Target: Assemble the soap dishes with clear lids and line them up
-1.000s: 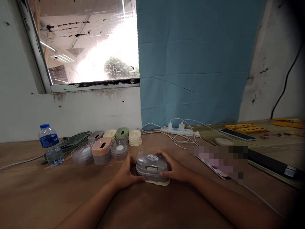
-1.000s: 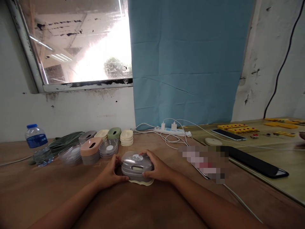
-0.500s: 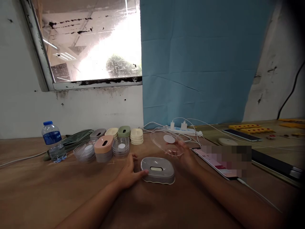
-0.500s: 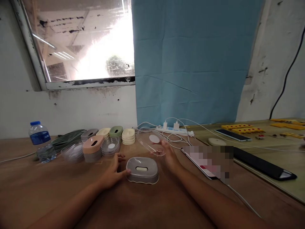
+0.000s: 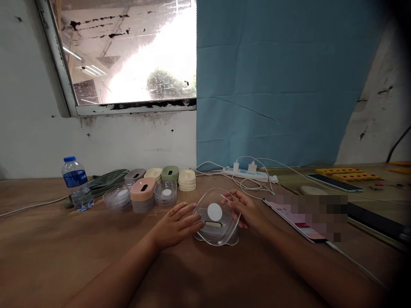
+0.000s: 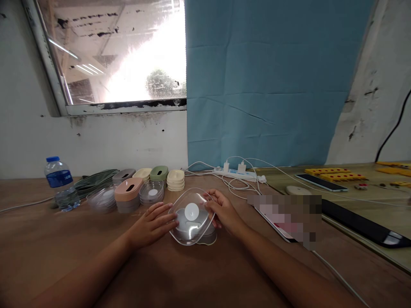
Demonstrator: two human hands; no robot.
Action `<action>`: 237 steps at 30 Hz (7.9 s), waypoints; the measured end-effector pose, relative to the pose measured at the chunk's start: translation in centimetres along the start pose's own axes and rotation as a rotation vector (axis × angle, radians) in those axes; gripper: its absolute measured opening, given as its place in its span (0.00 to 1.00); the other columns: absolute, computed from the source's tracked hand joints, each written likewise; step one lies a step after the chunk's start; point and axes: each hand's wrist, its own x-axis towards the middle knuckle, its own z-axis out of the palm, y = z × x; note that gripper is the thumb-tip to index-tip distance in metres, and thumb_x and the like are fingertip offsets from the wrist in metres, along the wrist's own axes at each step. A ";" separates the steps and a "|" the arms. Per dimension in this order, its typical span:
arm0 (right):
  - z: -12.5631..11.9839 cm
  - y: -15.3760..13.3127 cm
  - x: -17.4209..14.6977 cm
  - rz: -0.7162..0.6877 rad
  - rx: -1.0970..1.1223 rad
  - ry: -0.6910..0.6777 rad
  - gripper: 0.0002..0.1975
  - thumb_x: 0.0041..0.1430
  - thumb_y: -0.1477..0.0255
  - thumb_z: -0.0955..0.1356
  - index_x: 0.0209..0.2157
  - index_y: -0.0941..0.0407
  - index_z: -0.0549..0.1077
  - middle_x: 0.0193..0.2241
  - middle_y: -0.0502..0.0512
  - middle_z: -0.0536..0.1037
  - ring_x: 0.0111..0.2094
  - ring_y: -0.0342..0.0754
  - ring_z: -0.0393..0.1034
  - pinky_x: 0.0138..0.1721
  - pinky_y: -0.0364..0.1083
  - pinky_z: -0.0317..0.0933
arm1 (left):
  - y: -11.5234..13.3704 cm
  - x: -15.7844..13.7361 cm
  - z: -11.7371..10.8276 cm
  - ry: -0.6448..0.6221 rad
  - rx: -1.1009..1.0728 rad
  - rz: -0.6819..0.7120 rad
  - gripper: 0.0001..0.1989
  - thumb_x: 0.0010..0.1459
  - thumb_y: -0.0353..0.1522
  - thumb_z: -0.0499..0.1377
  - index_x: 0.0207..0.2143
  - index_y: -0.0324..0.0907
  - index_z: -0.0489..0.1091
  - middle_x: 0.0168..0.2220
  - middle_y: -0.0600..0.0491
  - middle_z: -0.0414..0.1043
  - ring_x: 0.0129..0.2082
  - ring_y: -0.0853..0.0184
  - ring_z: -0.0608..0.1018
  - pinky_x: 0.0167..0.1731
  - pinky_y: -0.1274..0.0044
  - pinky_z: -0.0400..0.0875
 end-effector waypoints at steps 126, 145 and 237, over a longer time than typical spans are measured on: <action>-2.5 1.2 0.6 -0.616 -0.743 -0.211 0.03 0.52 0.73 0.65 0.27 0.55 0.69 0.30 0.53 0.69 0.34 0.47 0.64 0.38 0.47 0.59 | -8.7 2.5 -4.9 -0.565 -0.011 -0.567 0.16 0.55 0.42 0.47 0.37 0.50 0.72 0.33 0.54 0.74 0.32 0.67 0.73 0.33 0.79 0.62; -2.6 1.4 0.6 -0.564 -0.768 -0.280 0.03 0.52 0.72 0.64 0.28 0.56 0.69 0.32 0.54 0.68 0.35 0.47 0.63 0.39 0.47 0.59 | -9.6 0.4 -4.8 -0.571 -0.033 -0.545 0.18 0.57 0.40 0.44 0.32 0.46 0.71 0.32 0.54 0.73 0.32 0.67 0.73 0.32 0.79 0.62; 3.9 5.5 19.0 -0.583 -1.032 -0.002 0.19 0.46 0.81 0.65 0.44 0.57 0.66 0.44 0.57 0.67 0.47 0.50 0.60 0.51 0.49 0.52 | -2.6 2.8 5.4 -0.298 0.183 -0.489 0.11 0.54 0.34 0.50 0.38 0.40 0.66 0.36 0.49 0.69 0.37 0.60 0.69 0.39 0.68 0.57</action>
